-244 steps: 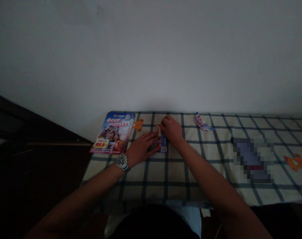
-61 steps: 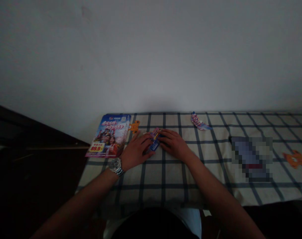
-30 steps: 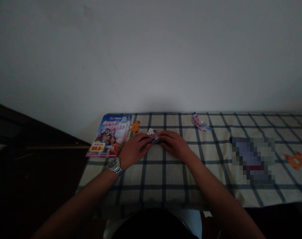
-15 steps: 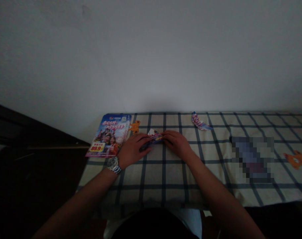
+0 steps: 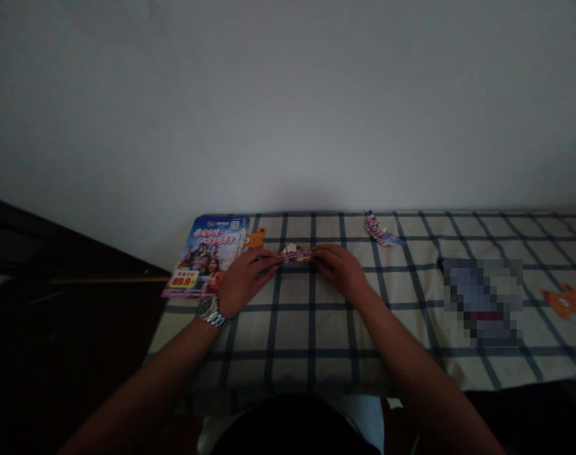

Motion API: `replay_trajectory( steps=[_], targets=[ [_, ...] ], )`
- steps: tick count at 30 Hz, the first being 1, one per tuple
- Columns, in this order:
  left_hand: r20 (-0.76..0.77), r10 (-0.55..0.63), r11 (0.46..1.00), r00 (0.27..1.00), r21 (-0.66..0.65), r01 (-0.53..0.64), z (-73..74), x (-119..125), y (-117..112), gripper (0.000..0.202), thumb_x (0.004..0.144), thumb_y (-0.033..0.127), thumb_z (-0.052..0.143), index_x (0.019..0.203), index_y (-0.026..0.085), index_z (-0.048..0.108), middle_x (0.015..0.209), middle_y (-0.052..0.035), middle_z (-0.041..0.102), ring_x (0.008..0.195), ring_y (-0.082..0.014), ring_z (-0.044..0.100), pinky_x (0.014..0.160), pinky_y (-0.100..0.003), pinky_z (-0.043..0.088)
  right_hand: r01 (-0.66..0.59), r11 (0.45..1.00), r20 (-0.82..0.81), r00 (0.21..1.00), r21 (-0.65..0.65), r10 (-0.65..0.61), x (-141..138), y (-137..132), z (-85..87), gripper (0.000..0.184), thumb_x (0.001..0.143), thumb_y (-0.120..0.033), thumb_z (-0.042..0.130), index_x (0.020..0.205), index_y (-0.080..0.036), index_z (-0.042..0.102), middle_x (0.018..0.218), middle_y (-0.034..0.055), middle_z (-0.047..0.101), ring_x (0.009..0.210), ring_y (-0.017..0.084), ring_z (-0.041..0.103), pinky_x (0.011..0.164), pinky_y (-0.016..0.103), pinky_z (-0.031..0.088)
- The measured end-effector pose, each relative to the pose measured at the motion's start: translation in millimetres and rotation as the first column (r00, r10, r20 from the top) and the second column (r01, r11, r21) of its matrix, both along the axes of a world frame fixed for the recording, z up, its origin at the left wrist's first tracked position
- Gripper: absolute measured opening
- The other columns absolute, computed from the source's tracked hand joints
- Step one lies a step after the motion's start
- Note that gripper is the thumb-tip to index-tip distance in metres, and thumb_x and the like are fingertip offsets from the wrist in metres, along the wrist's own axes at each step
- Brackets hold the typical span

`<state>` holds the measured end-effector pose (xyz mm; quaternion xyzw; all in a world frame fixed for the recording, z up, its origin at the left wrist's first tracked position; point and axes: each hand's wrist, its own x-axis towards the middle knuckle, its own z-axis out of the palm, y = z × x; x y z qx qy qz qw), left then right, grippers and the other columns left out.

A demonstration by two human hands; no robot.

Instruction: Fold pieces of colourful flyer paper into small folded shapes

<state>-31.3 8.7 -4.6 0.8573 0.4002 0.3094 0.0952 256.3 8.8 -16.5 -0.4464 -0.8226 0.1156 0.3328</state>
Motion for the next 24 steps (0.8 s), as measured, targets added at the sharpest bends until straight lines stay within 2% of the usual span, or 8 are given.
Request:
replay_trajectory(
  steps=[7,13,18,24],
  targets=[
    [0.134,0.099,0.994,0.986,0.027,-0.103,8.0,3,-3,0.021,0.102,0.034,0.059,0.117,0.026,0.072,0.108,-0.0044,0.071,0.101,-0.0185,0.067,0.092,-0.035,0.057,0.043,0.996,-0.113,0.993,0.072,-0.035,-2,-2,8.2,0.014,0.100,-0.025,0.058,0.108,-0.026,0.070,0.105,0.0070,0.074,0.101,0.025,0.070,0.089,0.042,0.059],
    [0.180,0.140,0.984,0.974,-0.139,-0.116,12.8,6,-5,0.027,0.102,0.034,0.057,0.126,0.026,0.067,0.112,-0.0042,0.072,0.101,-0.0191,0.068,0.093,-0.035,0.056,0.083,0.997,-0.161,0.983,0.001,-0.082,-6,-3,11.2,0.015,0.101,-0.031,0.057,0.104,-0.025,0.070,0.093,0.0058,0.073,0.084,0.023,0.070,0.076,0.037,0.060],
    [0.249,0.209,0.945,0.946,-0.300,-0.130,7.9,7,-2,0.035,0.099,0.034,0.061,0.134,0.028,0.062,0.107,-0.0007,0.072,0.082,-0.0145,0.066,0.079,-0.028,0.056,0.109,0.991,-0.200,0.972,-0.071,-0.121,-6,-4,7.1,0.019,0.100,-0.037,0.059,0.105,-0.024,0.071,0.092,0.0057,0.075,0.081,0.022,0.071,0.073,0.035,0.059],
    [0.193,0.228,0.925,0.954,-0.348,-0.151,2.4,5,1,0.043,0.099,0.033,0.060,0.141,0.027,0.055,0.101,-0.0009,0.071,0.076,-0.0158,0.066,0.068,-0.028,0.053,0.157,0.985,-0.147,0.975,-0.077,-0.167,-6,1,-2.1,0.026,0.097,-0.042,0.062,0.112,-0.023,0.071,0.087,0.0058,0.074,0.073,0.022,0.069,0.068,0.035,0.060]
  ],
)
